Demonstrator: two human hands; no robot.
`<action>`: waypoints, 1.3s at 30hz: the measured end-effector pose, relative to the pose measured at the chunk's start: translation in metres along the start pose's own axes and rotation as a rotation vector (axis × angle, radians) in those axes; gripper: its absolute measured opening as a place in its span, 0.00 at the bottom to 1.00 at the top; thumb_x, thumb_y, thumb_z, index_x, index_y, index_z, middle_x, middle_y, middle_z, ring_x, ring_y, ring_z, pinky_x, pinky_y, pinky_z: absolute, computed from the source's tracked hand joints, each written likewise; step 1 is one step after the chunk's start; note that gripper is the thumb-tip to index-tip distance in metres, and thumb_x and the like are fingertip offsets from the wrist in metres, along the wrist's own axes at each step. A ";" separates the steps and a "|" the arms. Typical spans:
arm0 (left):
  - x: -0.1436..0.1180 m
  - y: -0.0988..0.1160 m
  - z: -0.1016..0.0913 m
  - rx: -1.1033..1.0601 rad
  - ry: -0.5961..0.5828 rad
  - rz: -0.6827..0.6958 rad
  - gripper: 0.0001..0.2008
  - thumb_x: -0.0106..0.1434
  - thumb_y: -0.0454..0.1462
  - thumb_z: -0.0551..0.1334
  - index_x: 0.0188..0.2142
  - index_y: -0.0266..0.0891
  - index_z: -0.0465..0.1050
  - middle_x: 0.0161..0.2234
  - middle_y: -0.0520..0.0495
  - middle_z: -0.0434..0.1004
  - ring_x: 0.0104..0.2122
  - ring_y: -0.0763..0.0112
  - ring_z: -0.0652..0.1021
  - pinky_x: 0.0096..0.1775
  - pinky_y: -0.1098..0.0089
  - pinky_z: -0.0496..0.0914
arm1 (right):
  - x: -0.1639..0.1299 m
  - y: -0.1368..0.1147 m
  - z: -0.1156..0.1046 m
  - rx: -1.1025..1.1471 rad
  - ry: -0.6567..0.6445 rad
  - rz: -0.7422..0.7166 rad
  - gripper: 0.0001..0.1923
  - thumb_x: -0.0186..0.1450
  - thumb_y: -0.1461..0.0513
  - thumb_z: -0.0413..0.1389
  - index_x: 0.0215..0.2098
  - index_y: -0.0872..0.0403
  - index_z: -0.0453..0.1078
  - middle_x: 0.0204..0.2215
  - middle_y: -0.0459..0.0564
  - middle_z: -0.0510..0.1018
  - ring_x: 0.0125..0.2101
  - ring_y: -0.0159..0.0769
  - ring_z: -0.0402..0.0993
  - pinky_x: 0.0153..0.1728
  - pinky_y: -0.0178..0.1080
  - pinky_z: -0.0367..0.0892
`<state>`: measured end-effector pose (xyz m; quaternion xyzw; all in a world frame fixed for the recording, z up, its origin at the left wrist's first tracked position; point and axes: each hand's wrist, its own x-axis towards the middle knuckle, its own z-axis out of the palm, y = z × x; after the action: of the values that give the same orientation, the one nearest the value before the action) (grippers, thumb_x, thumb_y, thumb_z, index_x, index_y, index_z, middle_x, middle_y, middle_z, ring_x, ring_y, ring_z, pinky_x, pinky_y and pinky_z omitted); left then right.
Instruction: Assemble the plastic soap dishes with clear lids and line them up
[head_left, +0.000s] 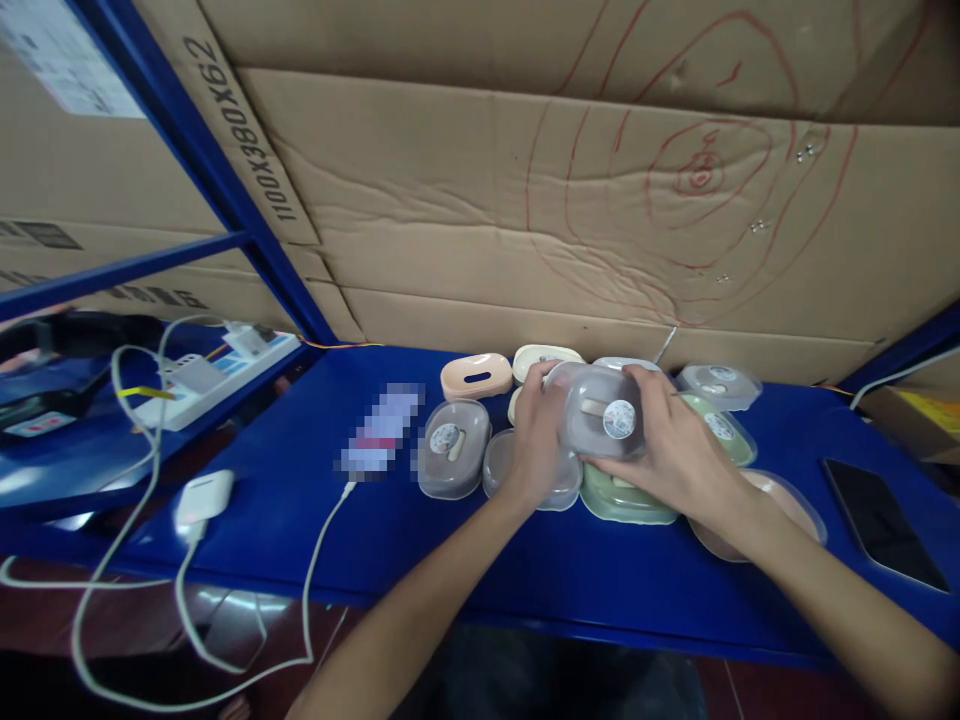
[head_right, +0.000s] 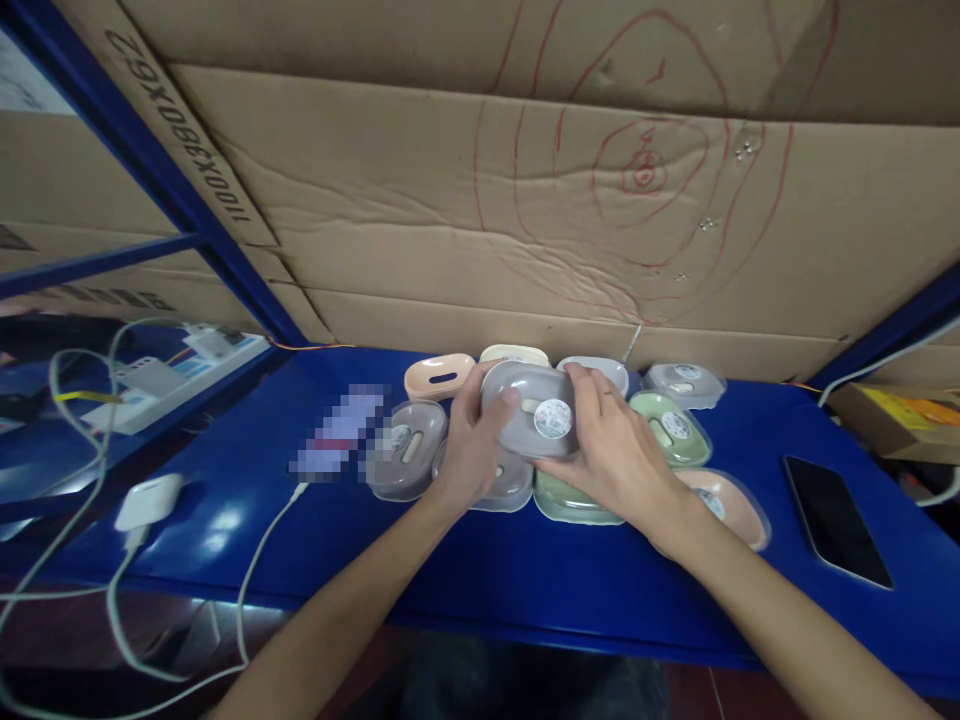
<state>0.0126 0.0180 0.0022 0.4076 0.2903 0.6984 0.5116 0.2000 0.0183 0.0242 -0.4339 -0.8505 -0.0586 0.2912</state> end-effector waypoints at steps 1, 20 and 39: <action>-0.001 0.001 0.000 0.061 -0.012 0.020 0.22 0.69 0.58 0.73 0.49 0.47 0.80 0.46 0.45 0.83 0.47 0.57 0.82 0.50 0.59 0.77 | 0.000 0.001 -0.001 0.006 -0.004 0.013 0.55 0.64 0.42 0.73 0.77 0.56 0.54 0.66 0.75 0.73 0.60 0.76 0.79 0.53 0.71 0.81; 0.008 0.023 -0.005 0.138 -0.253 -0.017 0.25 0.60 0.52 0.81 0.52 0.47 0.82 0.47 0.45 0.83 0.46 0.58 0.82 0.45 0.64 0.77 | 0.000 0.021 -0.001 1.316 -0.130 0.566 0.35 0.58 0.46 0.78 0.60 0.45 0.75 0.53 0.52 0.86 0.51 0.51 0.85 0.52 0.52 0.84; 0.023 0.014 -0.020 0.132 -0.408 -0.077 0.31 0.62 0.57 0.80 0.57 0.45 0.82 0.56 0.39 0.85 0.57 0.54 0.83 0.55 0.60 0.77 | -0.004 0.047 -0.038 1.102 -0.018 0.497 0.28 0.60 0.47 0.76 0.53 0.49 0.80 0.47 0.53 0.88 0.46 0.49 0.86 0.50 0.51 0.82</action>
<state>-0.0149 0.0357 0.0095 0.5619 0.2410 0.5609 0.5582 0.2549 0.0308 0.0465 -0.4055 -0.6313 0.4641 0.4707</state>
